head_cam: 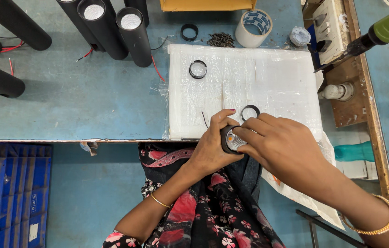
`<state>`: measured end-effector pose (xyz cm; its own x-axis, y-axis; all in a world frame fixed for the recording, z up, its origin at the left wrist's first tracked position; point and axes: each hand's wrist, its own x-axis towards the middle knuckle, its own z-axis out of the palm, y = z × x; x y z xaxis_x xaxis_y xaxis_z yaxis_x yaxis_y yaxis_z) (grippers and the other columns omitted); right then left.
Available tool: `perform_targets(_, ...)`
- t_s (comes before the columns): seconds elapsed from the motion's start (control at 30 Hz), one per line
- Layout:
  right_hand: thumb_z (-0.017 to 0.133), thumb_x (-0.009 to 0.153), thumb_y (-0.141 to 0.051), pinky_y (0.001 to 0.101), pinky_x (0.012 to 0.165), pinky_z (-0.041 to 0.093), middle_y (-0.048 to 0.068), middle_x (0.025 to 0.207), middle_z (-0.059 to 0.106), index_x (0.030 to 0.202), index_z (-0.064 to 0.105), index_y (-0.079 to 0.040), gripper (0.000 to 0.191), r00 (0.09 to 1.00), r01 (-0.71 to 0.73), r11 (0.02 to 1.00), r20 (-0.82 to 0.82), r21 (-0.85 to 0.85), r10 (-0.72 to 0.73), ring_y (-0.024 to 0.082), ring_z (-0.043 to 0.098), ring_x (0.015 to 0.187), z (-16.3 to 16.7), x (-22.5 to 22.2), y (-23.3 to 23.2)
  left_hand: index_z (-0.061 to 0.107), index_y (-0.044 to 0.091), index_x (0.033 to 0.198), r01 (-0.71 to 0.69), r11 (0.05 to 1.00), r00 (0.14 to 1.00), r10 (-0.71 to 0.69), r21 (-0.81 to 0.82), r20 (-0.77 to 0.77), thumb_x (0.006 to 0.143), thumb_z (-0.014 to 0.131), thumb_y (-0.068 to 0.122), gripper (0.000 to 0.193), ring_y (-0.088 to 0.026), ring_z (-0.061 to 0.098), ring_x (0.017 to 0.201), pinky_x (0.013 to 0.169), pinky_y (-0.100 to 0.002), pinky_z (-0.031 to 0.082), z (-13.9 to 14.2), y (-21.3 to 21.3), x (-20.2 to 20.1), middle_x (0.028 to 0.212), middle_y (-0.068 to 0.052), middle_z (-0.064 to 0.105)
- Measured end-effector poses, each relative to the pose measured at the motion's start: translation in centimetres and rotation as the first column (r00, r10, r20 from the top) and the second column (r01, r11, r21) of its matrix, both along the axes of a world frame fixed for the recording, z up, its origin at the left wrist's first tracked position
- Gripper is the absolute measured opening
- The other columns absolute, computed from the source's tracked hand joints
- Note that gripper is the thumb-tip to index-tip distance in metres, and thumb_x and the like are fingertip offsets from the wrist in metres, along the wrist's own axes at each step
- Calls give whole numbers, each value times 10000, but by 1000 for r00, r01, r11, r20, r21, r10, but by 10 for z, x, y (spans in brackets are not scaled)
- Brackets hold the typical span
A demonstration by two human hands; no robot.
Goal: The person assembles LED light fixtures at a workbench. They hold a black cylindrical housing, insert a white LED lens and reflector rings into it, press the parts together by hand, and place the finished fixture with a group of completed units on the table.
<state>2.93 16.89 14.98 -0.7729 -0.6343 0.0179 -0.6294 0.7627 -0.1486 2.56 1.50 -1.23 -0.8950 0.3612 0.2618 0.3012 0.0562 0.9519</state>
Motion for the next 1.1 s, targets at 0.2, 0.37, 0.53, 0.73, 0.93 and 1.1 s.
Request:
perform_targets(0.2, 718, 799, -286, 408, 692, 519, 60, 900, 659, 1093, 688, -61, 371, 999, -34, 999, -10, 20, 34, 266, 654, 872, 1, 0, -4, 224, 117, 1490, -11, 1000, 1000, 12, 16, -25, 728, 905, 147, 1021, -291, 706, 1015, 915, -380, 567, -2, 1, 0, 1135, -97, 659)
perform_targets(0.37, 725, 781, -306, 413, 682, 519, 63, 895, 655, 1121, 692, -67, 417, 1000, 10, 997, 20, 71, -11, 271, 656, 869, 4, -1, -5, 227, 118, 1486, -3, 1000, 1000, 3, 15, -22, 703, 893, 115, 1027, -296, 704, 1014, 902, -378, 572, -2, 2, -2, 1152, -103, 663)
perform_targets(0.53, 743, 752, -305, 418, 691, 521, 49, 882, 668, 1132, 702, -95, 436, 997, 29, 996, 66, 85, -35, 266, 659, 884, 5, -6, -6, 230, 121, 1483, 8, 1000, 1000, -8, 10, 18, 687, 886, 94, 1031, -297, 700, 1019, 915, -380, 566, 1, 0, -3, 1162, -110, 663)
perform_targets(0.73, 736, 752, -232, 441, 704, 522, 64, 976, 673, 1195, 702, -106, 463, 985, 23, 998, 168, 56, -32, 298, 656, 869, 6, -9, -2, 234, 122, 1487, 16, 1000, 1000, -16, 17, 15, 694, 879, 100, 1022, -298, 696, 1048, 948, -381, 560, 2, 1, -3, 1173, -108, 658)
perform_targets(0.93, 708, 793, -144, 448, 729, 527, 99, 1012, 690, 1198, 680, -48, 417, 987, -7, 999, 162, -44, 14, 324, 660, 911, 5, -8, 3, 242, 120, 1488, -1, 1000, 1000, 1, 14, 25, 684, 870, 97, 1020, -311, 695, 1049, 940, -390, 557, 2, 3, -3, 1157, -109, 657)
perform_targets(1.1, 714, 753, -138, 449, 731, 533, 98, 1008, 693, 1184, 677, -30, 446, 991, -17, 1000, 136, 12, 15, 320, 661, 915, 2, -8, 4, 243, 115, 1488, 2, 1000, 999, -2, 7, 45, 685, 861, 101, 1014, -313, 696, 1049, 940, -393, 559, 5, 3, -6, 1150, -111, 652)
